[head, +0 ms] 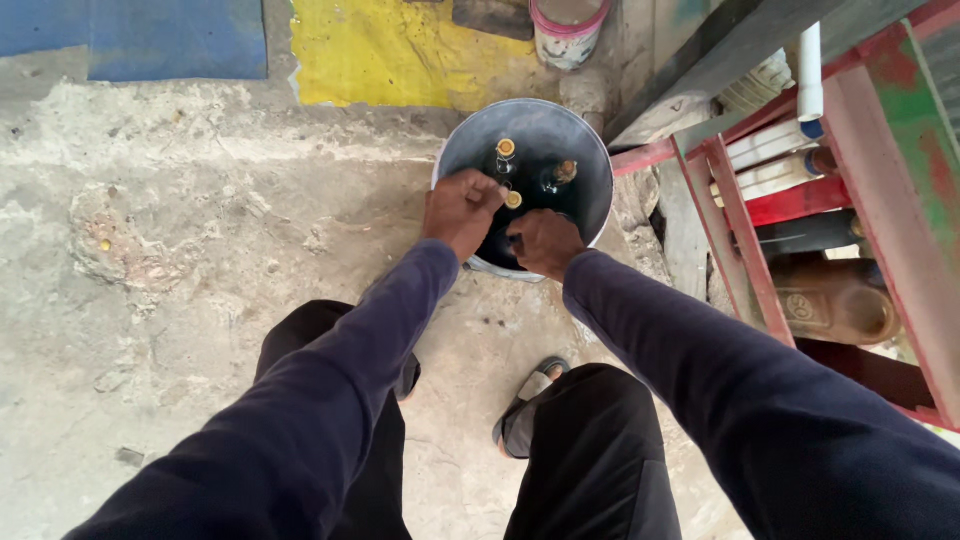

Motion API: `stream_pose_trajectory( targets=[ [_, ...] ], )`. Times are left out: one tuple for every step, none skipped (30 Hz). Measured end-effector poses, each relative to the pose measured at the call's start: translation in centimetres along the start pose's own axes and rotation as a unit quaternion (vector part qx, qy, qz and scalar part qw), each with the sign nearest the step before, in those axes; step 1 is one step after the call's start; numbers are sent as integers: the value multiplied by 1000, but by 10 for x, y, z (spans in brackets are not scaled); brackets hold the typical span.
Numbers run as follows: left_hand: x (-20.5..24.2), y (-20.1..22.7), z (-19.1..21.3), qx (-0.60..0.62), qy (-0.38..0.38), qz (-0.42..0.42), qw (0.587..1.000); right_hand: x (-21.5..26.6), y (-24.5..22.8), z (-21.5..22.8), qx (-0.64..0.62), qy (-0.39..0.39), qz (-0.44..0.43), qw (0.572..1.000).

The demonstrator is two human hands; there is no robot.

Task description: The person moves a bicycle, then picks up a bucket containing bottles and a funnel. They carry the bucket to a red metal rack and place the funnel on a post. The person then removes bottles from the bucket one by one and places them on the rack shelves.

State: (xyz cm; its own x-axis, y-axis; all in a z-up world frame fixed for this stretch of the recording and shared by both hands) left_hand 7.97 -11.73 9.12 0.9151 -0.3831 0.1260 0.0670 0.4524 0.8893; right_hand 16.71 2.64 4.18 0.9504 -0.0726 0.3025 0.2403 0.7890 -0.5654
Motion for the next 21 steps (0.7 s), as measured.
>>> stream_pose_trajectory(
  targets=[
    [0, 0, 0, 1, -3, 2, 1000, 1, -3, 3, 5, 12, 15, 1000],
    [-1, 0, -1, 1, -6, 4, 1000, 1, -6, 7, 10, 24, 31, 999],
    [-2, 2, -3, 4, -11, 6, 1000, 4, -7, 12, -3, 35, 28, 999],
    [-2, 5, -3, 5, -7, 6, 1000, 6, -10, 17, -16, 46, 25, 999],
    [-3, 9, -3, 7, -4, 5, 1000, 7, -12, 24, -28, 60, 22, 998],
    [-4, 14, -2, 8, -1, 4, 1000, 8, -17, 31, -32, 69, 29, 997],
    [-5, 21, -3, 17, -3, -3, 1000, 10, -22, 40, -35, 79, 35, 996],
    [-6, 29, -2, 25, -5, -10, 1000, 13, -27, 50, -38, 89, 42, 994],
    [-8, 39, -1, 33, -6, -19, 999, 15, -34, 64, -37, 102, 54, 993],
    [-9, 50, 0, 23, -4, -18, 1000, 18, -41, 79, -36, 115, 66, 991],
    [-10, 61, 2, 13, -1, -18, 1000, 21, -50, 95, -35, 127, 78, 988],
    [-11, 73, 5, 3, 1, -18, 1000, 25, -59, 113, -35, 146, 70, 986],
    [-12, 86, 8, -2, 5, -17, 1000, 28, -68, 132, -35, 167, 62, 983],
    [-13, 100, 12, -6, 9, -16, 1000, 33, -80, 152, -35, 187, 54, 980],
    [-16, 116, 14, -10, 14, -17, 1000, 38, -91, 174, -41, 214, 58, 974],
    [-16, 135, 18, -16, 38, -34, 999, 43, -103, 196, -47, 241, 63, 967],
    [-18, 155, 22, -22, 62, -52, 996, 49, -116, 220, -53, 269, 68, 959],
    [-19, 176, 26, -28, 87, -70, 993, 56, -127, 243, -68, 290, 66, 952],
    [-22, 199, 28, -5, 104, -87, 991, 64, -138, 266, -83, 310, 63, 945],
    [-24, 223, 31, 19, 122, -104, 987, 74, -148, 290, -98, 331, 61, 937],
    [-26, 247, 35, 42, 139, -122, 982, 82, -159, 313, -102, 351, 68, 928]
  ],
)
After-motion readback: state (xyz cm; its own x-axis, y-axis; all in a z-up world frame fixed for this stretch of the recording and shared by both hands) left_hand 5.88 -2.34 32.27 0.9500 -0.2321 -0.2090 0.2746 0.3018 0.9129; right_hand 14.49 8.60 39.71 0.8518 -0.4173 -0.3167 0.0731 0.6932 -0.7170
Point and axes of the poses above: each hand's wrist, its own x-axis away from the middle knuckle, its own z-axis out of the back of the hand, y = z × x, the point moved 4 cm from there along -x, towards the middle knuckle, and after that the axes turned 9 degrees about -x, right-handed, at the moved point
